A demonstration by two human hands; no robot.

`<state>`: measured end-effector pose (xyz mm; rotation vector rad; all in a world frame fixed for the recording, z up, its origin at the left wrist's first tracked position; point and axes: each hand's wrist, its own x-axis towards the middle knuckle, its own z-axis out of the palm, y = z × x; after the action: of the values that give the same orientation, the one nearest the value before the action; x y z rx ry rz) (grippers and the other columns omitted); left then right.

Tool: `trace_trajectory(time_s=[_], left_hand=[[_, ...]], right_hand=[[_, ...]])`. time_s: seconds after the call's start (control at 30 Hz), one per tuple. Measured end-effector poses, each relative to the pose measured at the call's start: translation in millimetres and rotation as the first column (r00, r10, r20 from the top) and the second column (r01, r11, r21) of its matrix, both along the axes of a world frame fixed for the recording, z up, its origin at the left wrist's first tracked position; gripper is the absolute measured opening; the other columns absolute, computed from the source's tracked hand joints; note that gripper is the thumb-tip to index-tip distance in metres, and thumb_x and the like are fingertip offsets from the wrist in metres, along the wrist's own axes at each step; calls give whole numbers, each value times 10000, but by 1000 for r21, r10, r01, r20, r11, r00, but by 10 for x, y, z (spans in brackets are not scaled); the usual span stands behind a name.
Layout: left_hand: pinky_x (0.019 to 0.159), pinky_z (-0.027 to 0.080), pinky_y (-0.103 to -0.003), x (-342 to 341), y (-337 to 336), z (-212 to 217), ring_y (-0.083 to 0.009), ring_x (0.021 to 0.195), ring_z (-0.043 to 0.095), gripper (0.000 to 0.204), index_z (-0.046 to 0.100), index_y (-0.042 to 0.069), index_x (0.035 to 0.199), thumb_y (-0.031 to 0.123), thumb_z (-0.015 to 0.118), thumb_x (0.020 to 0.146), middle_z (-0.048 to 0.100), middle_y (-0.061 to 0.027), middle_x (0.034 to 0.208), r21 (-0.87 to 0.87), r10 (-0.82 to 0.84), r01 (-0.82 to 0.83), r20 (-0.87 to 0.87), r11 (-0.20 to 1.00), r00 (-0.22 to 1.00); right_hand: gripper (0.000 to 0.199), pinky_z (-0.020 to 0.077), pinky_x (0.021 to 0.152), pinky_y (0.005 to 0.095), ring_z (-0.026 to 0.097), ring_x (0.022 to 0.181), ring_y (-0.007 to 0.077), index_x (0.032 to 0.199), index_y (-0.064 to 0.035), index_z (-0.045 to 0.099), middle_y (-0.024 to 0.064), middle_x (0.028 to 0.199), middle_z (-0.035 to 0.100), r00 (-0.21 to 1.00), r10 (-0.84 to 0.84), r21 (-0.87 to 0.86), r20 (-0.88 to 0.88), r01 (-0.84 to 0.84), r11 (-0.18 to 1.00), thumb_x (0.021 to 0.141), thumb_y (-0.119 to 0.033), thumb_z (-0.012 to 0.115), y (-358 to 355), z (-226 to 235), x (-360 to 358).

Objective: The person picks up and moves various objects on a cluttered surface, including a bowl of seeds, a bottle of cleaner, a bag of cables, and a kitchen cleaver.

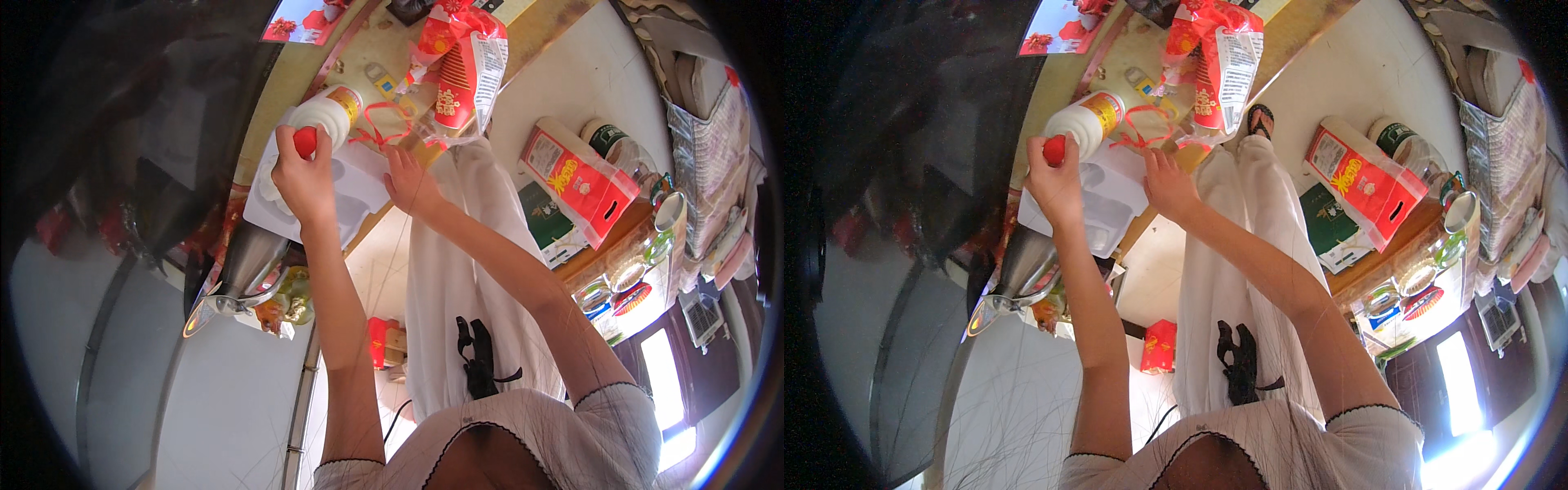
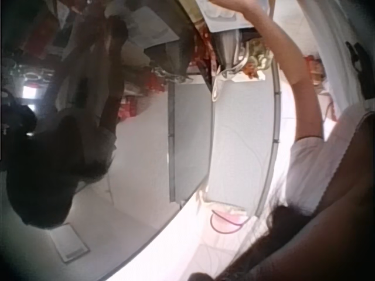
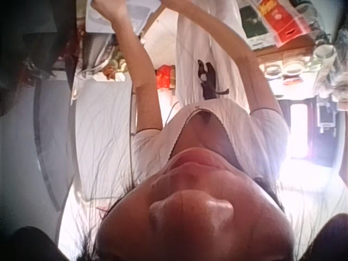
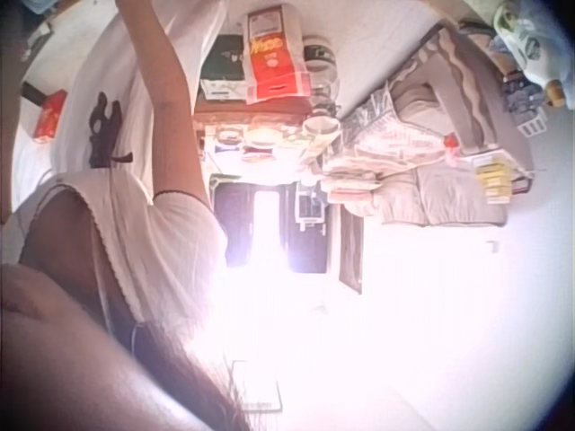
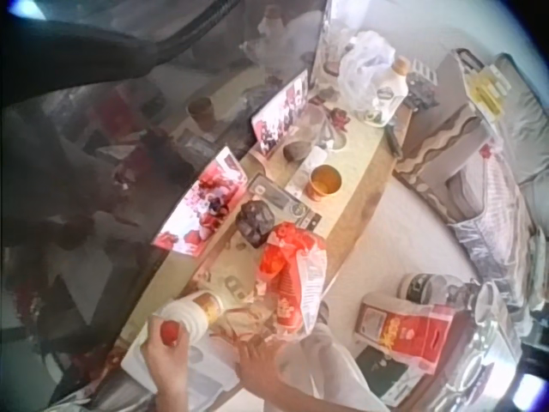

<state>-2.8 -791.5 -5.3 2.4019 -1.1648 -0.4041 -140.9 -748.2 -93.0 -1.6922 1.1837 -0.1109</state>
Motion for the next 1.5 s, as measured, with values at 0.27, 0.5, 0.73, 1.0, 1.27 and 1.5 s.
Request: trace_trajectory(time_s=[0.27,0.5,0.73,1.0,1.27,1.5], left_hand=[[554,421,-308,-115,146,125,-230,588,523,373,372,25,973,235,556,726,517,-138,760,28,111,-108,-176,994,978],[513,383,-278,-514,706,358,-156,560,429,385,335,17,1082,109,508,750,449,-78,793,2,44,-45,-273,999,961],[585,390,-266,-892,1072,223,-152,611,462,323,370,10,1055,61,476,755,471,-74,804,193,-131,256,-496,947,858],[718,369,-355,-850,348,-377,-281,881,449,359,363,0,1082,70,475,748,433,-152,1024,-190,-319,291,-142,938,937],[678,382,-360,-976,-117,-899,-311,823,469,219,439,-3,946,95,446,751,498,-167,833,-40,-351,361,-358,932,865],[645,382,-343,-1126,161,-722,-304,753,472,105,450,-19,833,26,439,739,481,-155,778,-257,-160,49,-430,965,889]], right_hand=[[487,379,764,343,422,922,296,1125,-3,284,161,1018,409,971,-152,79,182,140,987,682,-27,485,155,271,-292],[501,358,780,329,427,878,283,1102,9,300,153,995,414,844,-524,-231,114,535,813,671,-52,548,-401,694,-657],[602,344,809,309,411,953,275,1207,-6,176,158,1119,368,717,-684,-95,131,696,712,704,-98,494,-885,43,-760],[547,406,741,303,465,958,224,1235,-39,148,120,1113,412,421,-856,673,301,542,503,738,-47,376,-803,-51,-1092],[470,386,805,319,444,991,219,1191,-26,256,111,1108,417,348,-875,757,337,452,471,734,-53,362,-572,53,-1223],[453,378,811,305,439,986,186,1171,-1,286,87,1088,434,534,-797,648,282,507,569,760,-119,435,-707,188,-1066]])
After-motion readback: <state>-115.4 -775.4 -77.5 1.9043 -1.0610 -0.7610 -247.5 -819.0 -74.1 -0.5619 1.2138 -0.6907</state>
